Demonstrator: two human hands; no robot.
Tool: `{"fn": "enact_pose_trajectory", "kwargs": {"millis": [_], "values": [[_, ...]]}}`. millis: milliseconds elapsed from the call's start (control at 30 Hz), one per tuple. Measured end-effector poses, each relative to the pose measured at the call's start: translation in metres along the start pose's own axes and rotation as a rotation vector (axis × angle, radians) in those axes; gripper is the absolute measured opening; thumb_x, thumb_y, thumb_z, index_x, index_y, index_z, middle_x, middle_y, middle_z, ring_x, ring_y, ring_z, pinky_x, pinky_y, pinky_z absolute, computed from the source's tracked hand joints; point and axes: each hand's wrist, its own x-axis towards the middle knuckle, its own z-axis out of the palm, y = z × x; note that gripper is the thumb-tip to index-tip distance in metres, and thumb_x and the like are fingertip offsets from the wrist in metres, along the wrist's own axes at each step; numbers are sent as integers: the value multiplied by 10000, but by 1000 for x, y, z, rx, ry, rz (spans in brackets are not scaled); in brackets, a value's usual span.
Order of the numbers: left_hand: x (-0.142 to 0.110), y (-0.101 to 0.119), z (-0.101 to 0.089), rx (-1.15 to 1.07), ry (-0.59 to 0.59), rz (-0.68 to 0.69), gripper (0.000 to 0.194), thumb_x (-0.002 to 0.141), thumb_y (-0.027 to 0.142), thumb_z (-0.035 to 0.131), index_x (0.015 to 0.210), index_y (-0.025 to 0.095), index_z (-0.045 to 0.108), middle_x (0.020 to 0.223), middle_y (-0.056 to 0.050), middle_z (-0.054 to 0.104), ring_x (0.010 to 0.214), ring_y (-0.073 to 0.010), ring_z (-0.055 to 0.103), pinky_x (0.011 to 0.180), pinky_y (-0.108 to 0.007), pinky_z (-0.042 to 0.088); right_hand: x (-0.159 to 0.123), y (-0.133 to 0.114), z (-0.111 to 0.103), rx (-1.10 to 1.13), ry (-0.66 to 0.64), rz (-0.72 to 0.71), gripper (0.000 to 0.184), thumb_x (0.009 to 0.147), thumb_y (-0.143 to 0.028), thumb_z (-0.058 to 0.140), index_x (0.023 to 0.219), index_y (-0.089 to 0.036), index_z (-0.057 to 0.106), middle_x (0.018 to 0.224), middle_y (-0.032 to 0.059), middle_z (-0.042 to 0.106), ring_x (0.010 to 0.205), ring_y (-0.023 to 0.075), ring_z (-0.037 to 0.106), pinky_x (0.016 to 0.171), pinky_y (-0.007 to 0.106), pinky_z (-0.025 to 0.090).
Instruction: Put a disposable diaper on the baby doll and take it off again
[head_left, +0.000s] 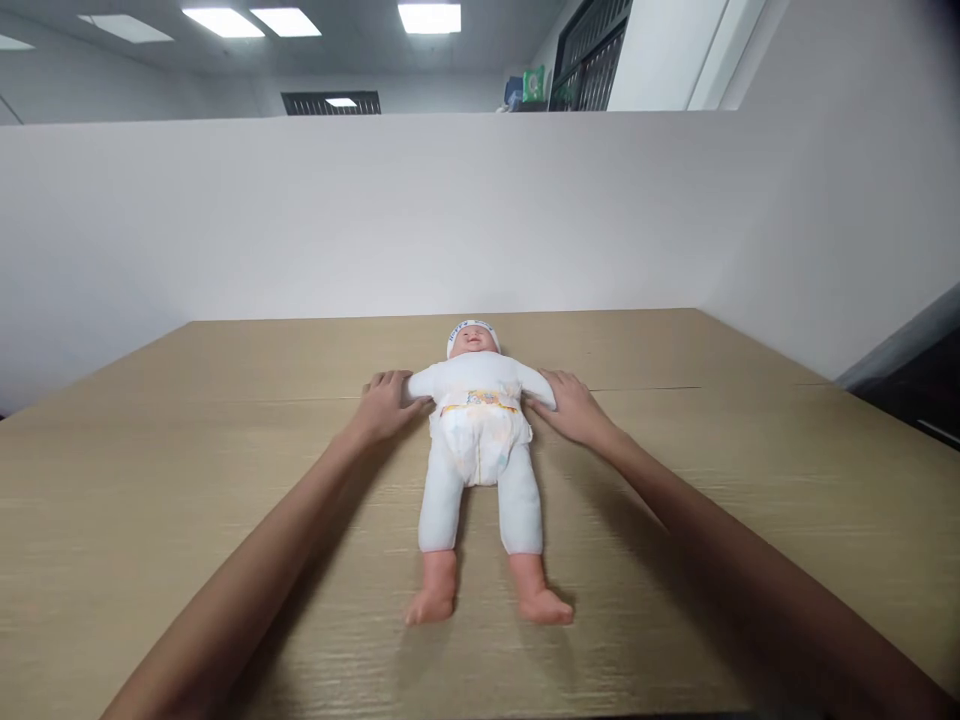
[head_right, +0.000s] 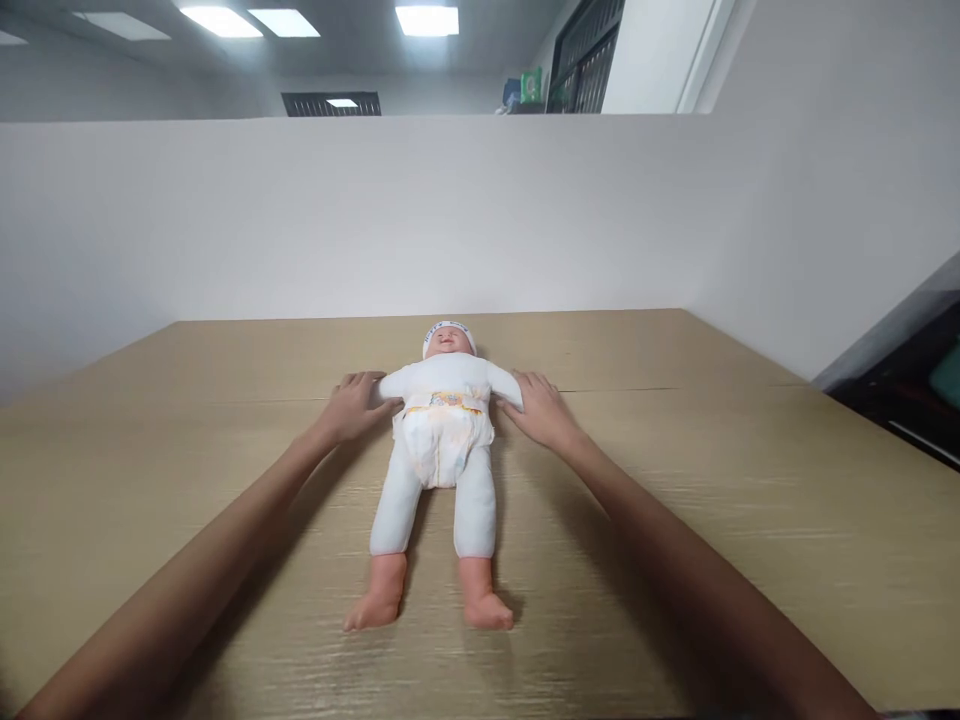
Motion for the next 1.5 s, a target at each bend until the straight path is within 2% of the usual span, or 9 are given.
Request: {"fn": "enact_pose_trajectory", "kwargs": {"millis": [200,367,500,633,767,900,1100,1233,1500], "values": [[6,32,10,80,-36,-118,364,988,471,610,1190,168,620,1183,-220,782,1146,-410,716,1056,-508,457,13,-25,14,44,-42,181,360,1016,-407,570,1245,-177,725,1248,213,791,1124,361,741,907,386,527],[-36,72,-24,20,-13,-209,423,971,567,646,1173,203,572,1129,-175,796,1020,-382,757,811,-393,505,-13,-43,-17,143,-44,222,418,1025,-421,540,1338,-202,712,1358,169,781,1208,367,735,939,402,558],[-138,121,-48,-200,94,-277,495,954,648,645,1186,225,533,1055,-105,775,951,-366,756,733,-376,515,-68,-54,-63,338,-103,112,525,1001,-464,594,1461,-221,665,1420,107,764,1254,339,727,1004,412,589],[-287,163,-33,-448,16,-252,416,945,442,682,1267,213,550,1100,-99,750,989,-343,746,834,-445,588,-156,-70,-107,471,-220,-35,571,996,-461,645,1540,-288,641,1516,67,704,1337,344,681,1111,429,557],[-422,174,-10,-555,-275,-165,385,1013,426,736,1348,251,664,1301,-116,725,1146,-320,711,947,-494,637,-256,-93,-128,444,-370,-76,566,985,-473,696,1528,-314,675,1500,90,699,1379,390,636,1166,496,518],[-499,162,-7,-559,-377,-166,332,1052,427,726,1321,233,708,1359,-104,708,1188,-275,705,987,-462,641,-331,-122,-116,426,-546,-83,625,955,-396,725,1571,-329,643,1426,101,715,1323,379,647,1135,500,524],[-525,143,-7,-456,-414,-169,393,812,206,699,1194,237,614,1173,-93,750,1085,-324,729,938,-433,600,-364,-126,-48,340,-474,-105,607,961,-231,605,1565,-291,632,1434,94,732,1278,338,664,1135,506,514],[-521,133,0,-266,-463,-138,471,886,246,665,1341,206,549,1228,-149,758,1119,-350,737,970,-458,578,-371,-107,-16,299,-527,-82,508,1049,-323,543,1545,-309,657,1507,70,710,1377,329,635,1234,559,453],[-508,140,-27,1,-542,-123,746,992,508,730,1603,146,501,1571,-258,609,1433,-514,584,1139,-683,486,-394,-142,-52,499,-570,85,413,1099,-554,555,1235,-266,818,1296,84,799,1215,307,729,1085,449,558]]}}
